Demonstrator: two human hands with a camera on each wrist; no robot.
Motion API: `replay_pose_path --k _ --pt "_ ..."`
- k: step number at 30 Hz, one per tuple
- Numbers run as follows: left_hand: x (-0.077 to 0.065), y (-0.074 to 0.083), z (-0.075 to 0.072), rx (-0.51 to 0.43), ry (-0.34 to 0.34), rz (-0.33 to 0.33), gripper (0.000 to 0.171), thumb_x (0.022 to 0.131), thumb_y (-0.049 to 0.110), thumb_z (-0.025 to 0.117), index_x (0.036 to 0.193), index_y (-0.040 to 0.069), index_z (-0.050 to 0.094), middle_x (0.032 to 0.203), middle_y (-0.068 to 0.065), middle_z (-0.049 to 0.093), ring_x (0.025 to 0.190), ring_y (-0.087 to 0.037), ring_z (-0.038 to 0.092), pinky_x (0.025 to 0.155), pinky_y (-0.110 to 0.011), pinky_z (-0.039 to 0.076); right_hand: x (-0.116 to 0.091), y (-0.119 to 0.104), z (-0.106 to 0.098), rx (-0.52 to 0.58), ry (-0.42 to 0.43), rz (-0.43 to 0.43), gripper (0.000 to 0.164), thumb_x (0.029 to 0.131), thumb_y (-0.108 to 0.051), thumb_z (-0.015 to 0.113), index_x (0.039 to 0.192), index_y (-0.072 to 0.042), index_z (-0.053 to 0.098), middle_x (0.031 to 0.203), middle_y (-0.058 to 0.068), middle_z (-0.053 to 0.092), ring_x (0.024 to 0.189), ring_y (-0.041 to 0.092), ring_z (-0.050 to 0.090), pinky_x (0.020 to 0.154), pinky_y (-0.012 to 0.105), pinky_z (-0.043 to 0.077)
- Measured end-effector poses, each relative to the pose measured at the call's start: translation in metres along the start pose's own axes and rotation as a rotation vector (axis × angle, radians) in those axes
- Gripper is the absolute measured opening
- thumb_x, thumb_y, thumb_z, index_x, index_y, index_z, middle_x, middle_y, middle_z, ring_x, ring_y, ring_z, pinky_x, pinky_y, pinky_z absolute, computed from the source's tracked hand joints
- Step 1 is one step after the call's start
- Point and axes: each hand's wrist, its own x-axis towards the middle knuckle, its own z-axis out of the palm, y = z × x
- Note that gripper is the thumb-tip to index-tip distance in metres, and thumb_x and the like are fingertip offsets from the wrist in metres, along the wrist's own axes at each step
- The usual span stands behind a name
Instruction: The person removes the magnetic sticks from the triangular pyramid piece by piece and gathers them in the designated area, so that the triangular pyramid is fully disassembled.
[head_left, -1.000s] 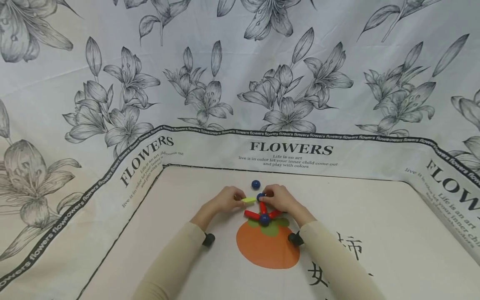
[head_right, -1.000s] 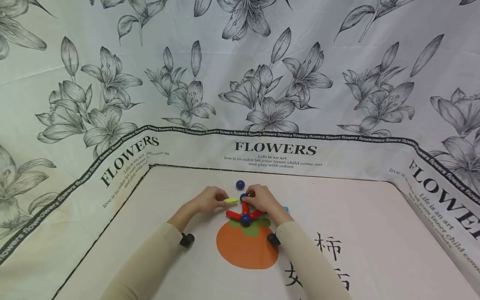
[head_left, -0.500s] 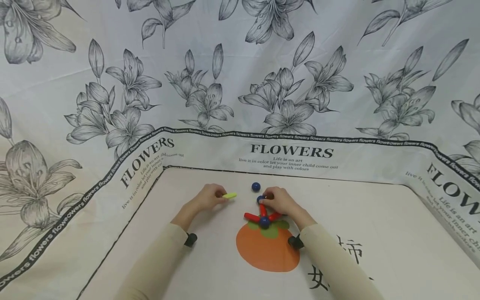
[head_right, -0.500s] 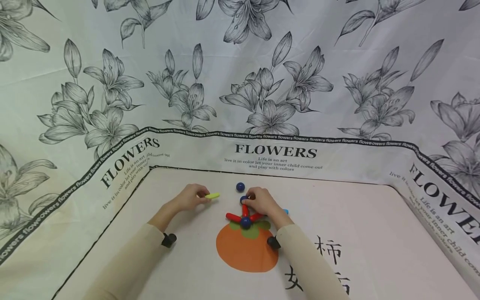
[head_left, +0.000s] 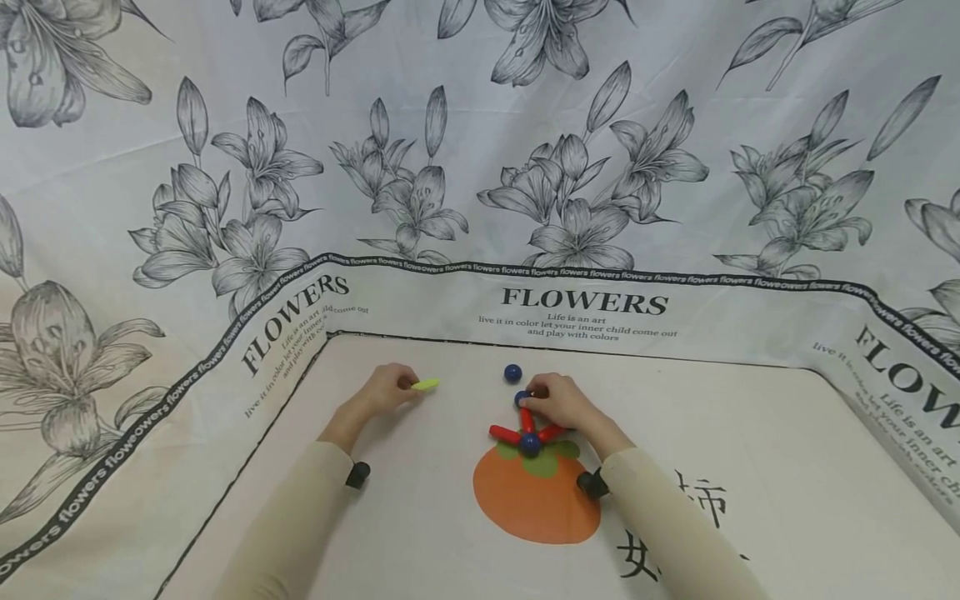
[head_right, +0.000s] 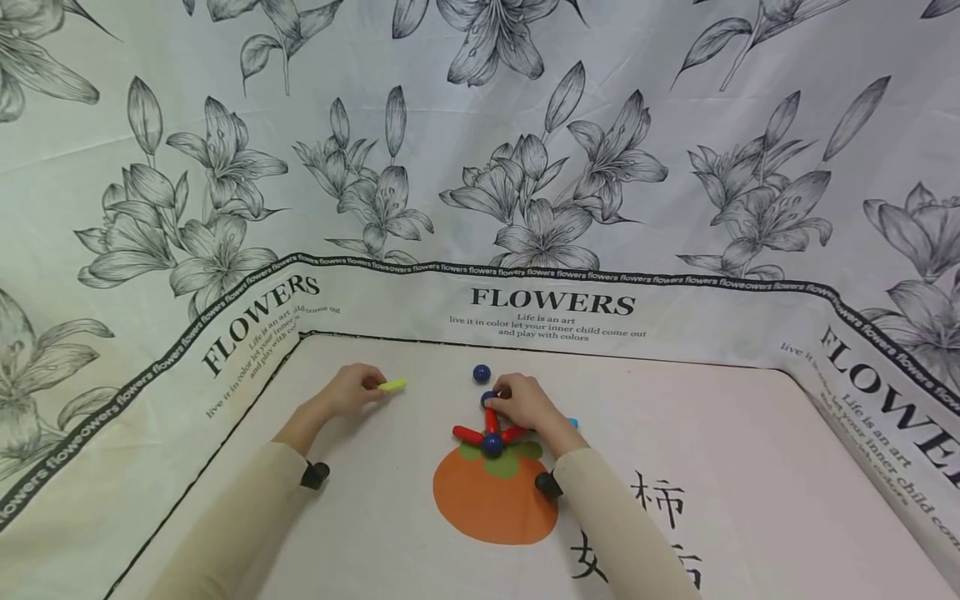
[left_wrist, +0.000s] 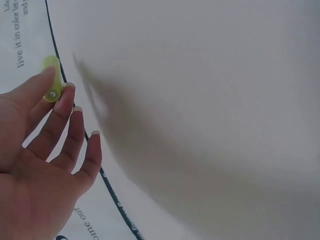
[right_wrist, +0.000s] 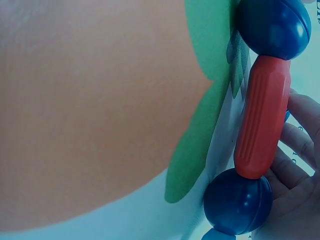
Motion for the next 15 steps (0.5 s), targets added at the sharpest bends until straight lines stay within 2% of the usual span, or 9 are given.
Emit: replay_pose_path --k 9,15 --pt "-0.0020 -0.0063 -0.0015 0.031 -0.017 -0.072 0.022 0.094 0.017 0.074 0.112 0.004 0.072 0.101 -0.007 0.064 0.095 -0.022 0.055 0.087 -0.040 0.048 -0.0018 0.0002 -0.0001 0.002 0.003 0.012 0.016 0.097 -0.024 0.071 0.102 -0.009 0.073 0.101 0.007 0.071 0.092 0.022 0.061 0.088 0.042 0.052" --pt "-0.0036 -0.0066 -0.0015 0.041 -0.017 -0.083 0.023 0.093 0.016 0.075 0.112 0.004 0.071 0.098 -0.007 0.063 0.092 -0.022 0.055 0.083 -0.039 0.048 -0.0037 -0.0015 -0.0015 0.007 -0.006 0.011 0.021 0.097 -0.024 0.070 0.108 -0.006 0.072 0.101 0.008 0.071 0.089 0.022 0.061 0.082 0.039 0.052"
